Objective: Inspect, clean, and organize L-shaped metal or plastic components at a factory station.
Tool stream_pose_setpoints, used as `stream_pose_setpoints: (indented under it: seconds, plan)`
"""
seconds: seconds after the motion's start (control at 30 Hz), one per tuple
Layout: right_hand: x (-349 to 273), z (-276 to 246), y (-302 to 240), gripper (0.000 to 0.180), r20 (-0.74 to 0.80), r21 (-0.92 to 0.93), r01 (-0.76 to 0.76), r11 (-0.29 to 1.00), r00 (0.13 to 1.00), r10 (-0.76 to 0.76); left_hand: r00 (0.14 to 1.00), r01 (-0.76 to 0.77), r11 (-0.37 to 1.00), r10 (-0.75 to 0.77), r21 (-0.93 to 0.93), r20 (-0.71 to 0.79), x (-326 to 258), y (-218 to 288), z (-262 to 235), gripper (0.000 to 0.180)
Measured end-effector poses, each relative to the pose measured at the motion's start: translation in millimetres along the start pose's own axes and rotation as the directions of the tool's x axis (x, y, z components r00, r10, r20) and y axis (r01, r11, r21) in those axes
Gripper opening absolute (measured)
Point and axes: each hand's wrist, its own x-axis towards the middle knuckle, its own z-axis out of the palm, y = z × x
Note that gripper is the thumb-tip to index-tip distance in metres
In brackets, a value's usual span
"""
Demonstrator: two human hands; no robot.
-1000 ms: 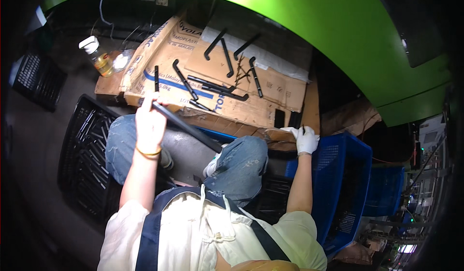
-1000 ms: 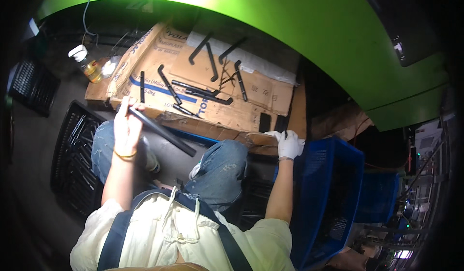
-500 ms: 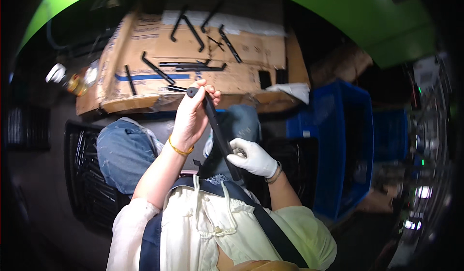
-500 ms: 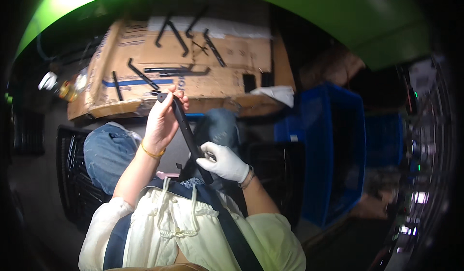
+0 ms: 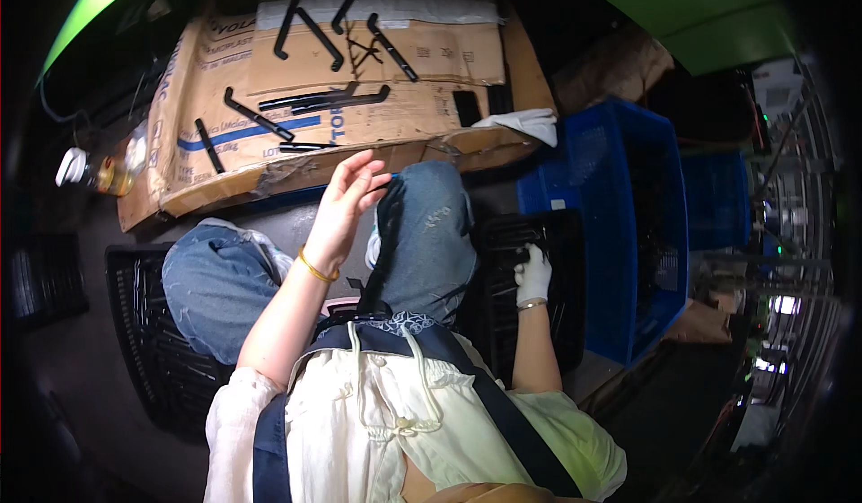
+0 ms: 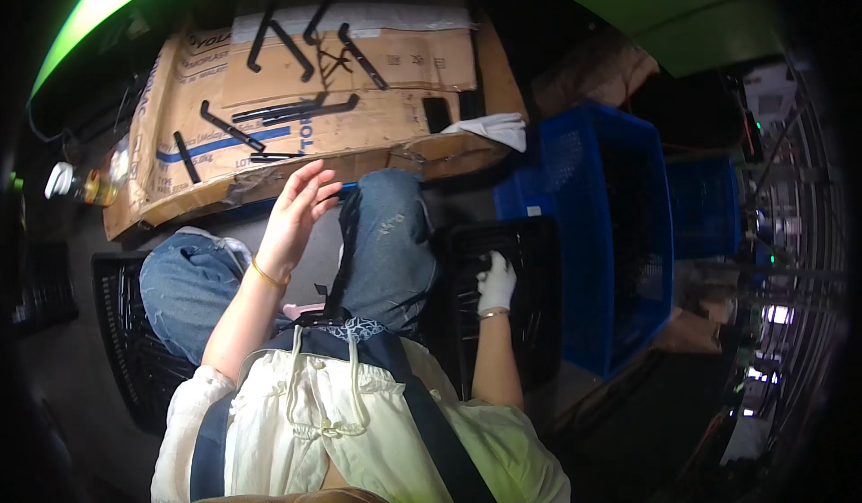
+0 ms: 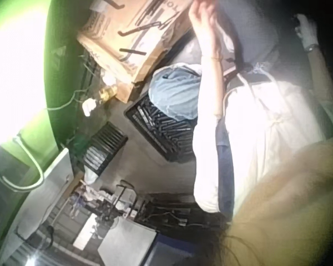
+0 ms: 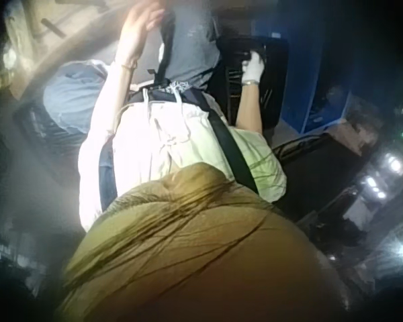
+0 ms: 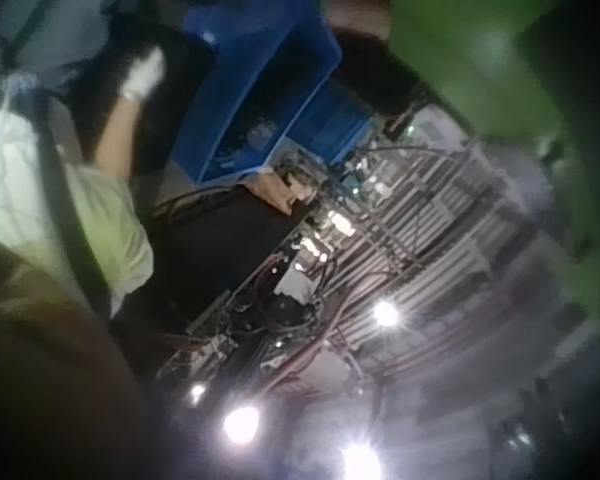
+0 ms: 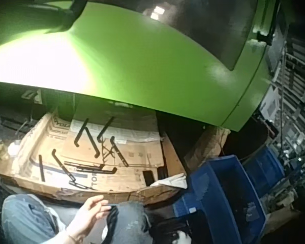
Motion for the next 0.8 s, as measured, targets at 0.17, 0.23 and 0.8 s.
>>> stream_pose_setpoints:
  seconds: [0.17, 0.23, 0.8]
  plan:
    - [72, -38, 85, 0.03, -0.223, -0.007, -0.311, 0.95, 0.927, 0.302, 0.959, -0.036, 0.926, 0.137, 0.375, -0.247, 9, 9, -94, 0.039]
    - [78, -39, 102, 0.028, -0.234, -0.107, -0.276, 0.955, 0.941, 0.246, 0.925, -0.068, 0.842, 0.255, 0.536, -0.283, 9, 15, -130, 0.037]
    - [-10, 35, 31, 0.023, 0.176, -0.441, 0.635, 0.635, 0.754, -0.633, 0.747, 0.005, 0.85, 0.347, 0.527, -0.567, -5, -30, -227, 0.038]
